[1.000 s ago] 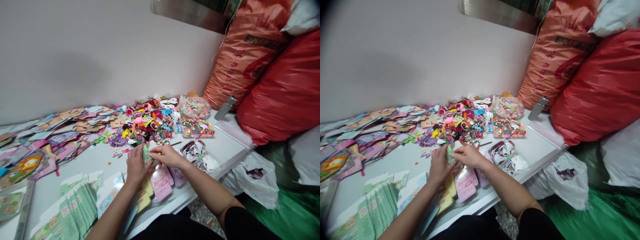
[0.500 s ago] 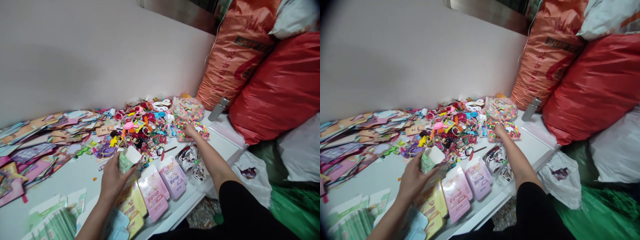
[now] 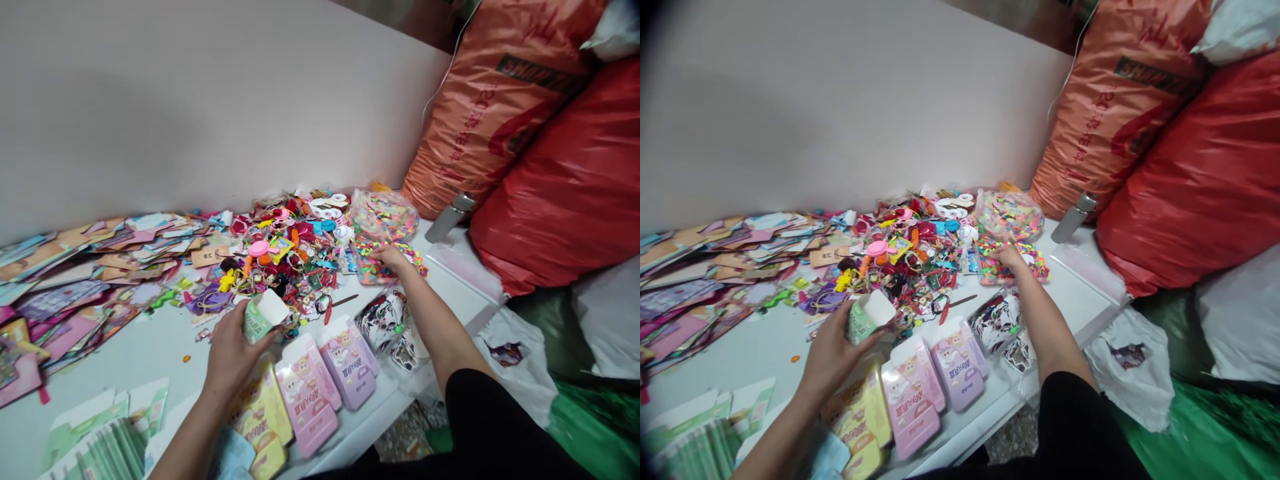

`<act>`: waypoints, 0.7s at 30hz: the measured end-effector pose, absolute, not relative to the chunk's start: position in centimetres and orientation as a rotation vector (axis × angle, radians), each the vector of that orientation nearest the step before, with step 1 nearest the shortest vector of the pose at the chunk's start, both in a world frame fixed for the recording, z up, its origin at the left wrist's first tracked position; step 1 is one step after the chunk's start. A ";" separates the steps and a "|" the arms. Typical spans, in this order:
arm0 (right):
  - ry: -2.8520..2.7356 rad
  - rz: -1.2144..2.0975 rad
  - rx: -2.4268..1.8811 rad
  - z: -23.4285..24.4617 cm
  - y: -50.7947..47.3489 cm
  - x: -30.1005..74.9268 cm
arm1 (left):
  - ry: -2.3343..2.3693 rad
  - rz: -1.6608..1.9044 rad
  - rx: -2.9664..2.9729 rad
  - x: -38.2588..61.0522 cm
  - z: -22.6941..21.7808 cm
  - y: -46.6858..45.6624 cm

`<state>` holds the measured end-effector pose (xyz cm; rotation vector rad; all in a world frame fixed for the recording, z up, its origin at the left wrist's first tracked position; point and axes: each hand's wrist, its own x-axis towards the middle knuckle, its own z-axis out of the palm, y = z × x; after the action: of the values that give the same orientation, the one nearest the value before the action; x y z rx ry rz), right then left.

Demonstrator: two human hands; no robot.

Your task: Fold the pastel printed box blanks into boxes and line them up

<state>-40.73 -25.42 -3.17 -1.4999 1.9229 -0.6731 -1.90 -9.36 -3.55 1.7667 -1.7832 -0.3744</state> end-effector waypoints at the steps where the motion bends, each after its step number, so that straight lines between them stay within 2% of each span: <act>1: 1.926 -0.693 -1.484 -2.6 -25.1 -40.7 | -1.795 -0.379 1.764 -2.1 -3.5 -9.4; 5: 1.825 -0.769 -1.451 -0.1 -23.4 -38.0 | -1.822 -0.327 1.765 -3.3 -3.6 -9.2; 10: 1.268 -0.779 -1.374 2.6 -19.5 -28.7 | -1.761 -0.284 1.826 -5.1 -3.6 -8.4; 13: 1.183 -0.698 -1.544 2.7 -16.1 -22.7 | -1.723 -0.242 1.863 -5.7 -3.4 -7.6; 18: 1.199 -0.620 -2.089 1.9 -12.0 -17.4 | -1.761 -0.050 1.854 -4.8 -3.2 -6.0; 21: 0.943 -0.389 -2.005 2.2 -12.2 -18.0 | -1.791 -0.020 1.846 -3.0 -3.3 -5.6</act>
<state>-17.99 -12.22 2.25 -2.0054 0.9431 -0.3890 -3.00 -5.59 -3.31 1.8465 -1.7909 -0.0203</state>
